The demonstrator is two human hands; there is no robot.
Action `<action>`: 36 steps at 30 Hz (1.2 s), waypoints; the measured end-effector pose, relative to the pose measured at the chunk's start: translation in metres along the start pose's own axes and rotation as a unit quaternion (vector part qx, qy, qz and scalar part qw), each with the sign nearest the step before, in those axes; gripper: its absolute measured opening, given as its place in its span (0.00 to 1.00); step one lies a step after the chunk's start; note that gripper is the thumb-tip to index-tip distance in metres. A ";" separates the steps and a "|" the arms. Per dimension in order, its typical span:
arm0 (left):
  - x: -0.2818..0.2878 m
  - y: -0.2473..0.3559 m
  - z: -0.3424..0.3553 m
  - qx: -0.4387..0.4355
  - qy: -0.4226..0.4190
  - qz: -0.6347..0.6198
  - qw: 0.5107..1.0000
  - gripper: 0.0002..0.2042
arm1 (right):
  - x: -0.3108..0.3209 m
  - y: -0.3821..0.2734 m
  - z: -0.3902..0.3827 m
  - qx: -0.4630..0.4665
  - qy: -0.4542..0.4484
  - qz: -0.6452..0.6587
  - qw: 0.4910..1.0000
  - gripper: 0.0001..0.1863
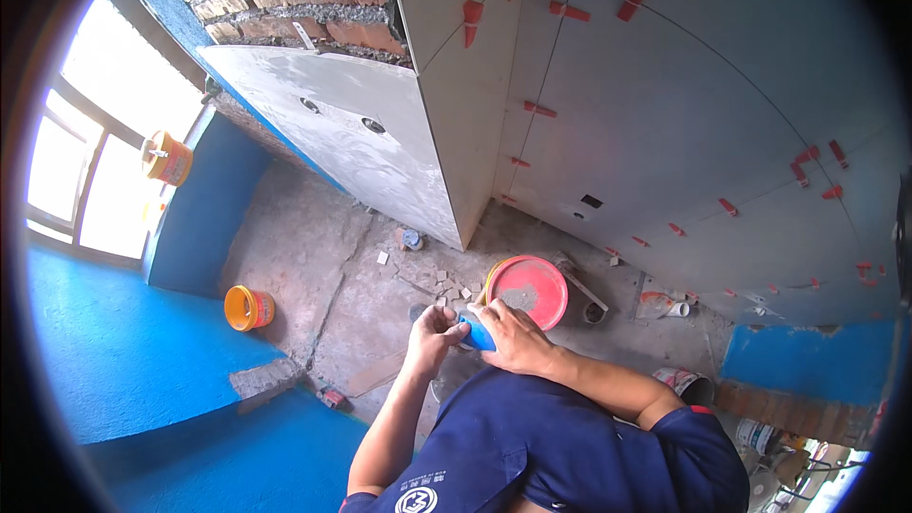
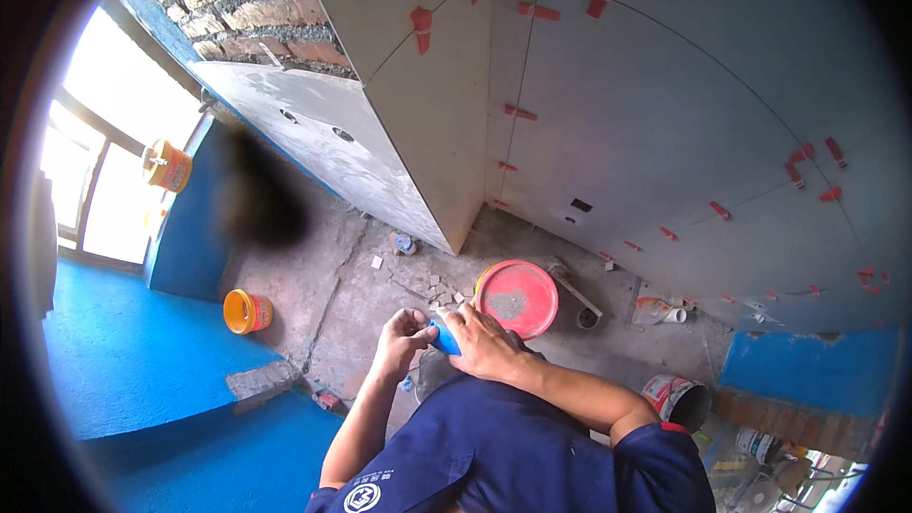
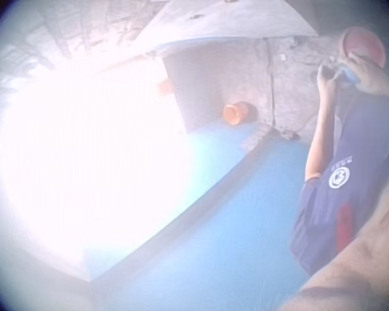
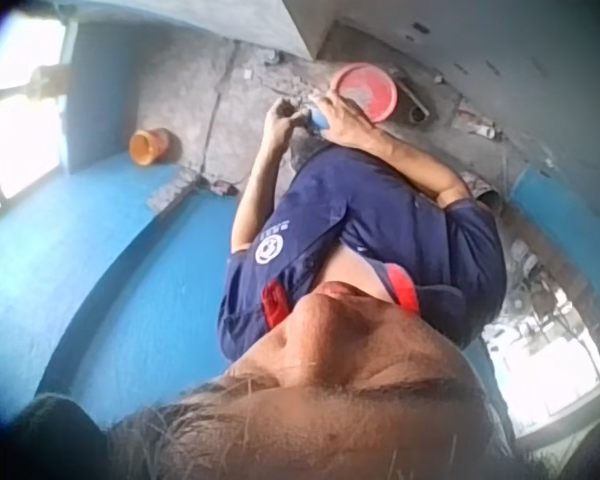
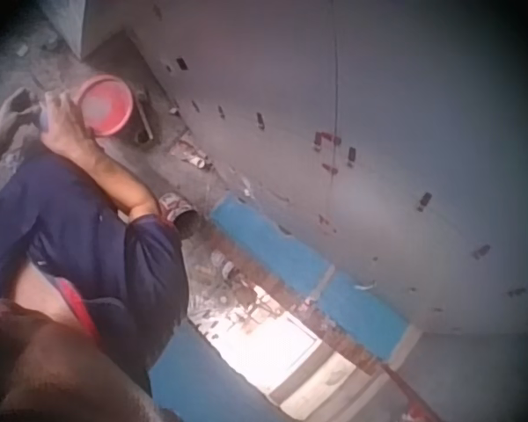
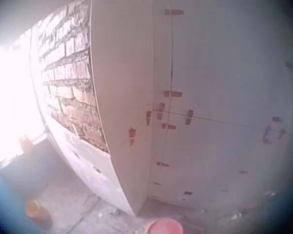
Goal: The person applies blue tape to large tiles on a wall and then uses a power drill to make holes in the tiles.
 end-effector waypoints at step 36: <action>-0.019 0.128 -0.004 -0.378 0.184 0.313 0.851 0.07 | 0.064 -0.038 0.041 0.076 0.005 0.320 0.944 0.43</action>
Point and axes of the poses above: each hand's wrist, its own z-axis towards the middle knuckle, its own x-axis out of the back of the hand, y = z × x, the point moved 1 cm from there along z, towards the middle knuckle, and after that the axes turned 1 degree about -z, right-handed, at the moved point
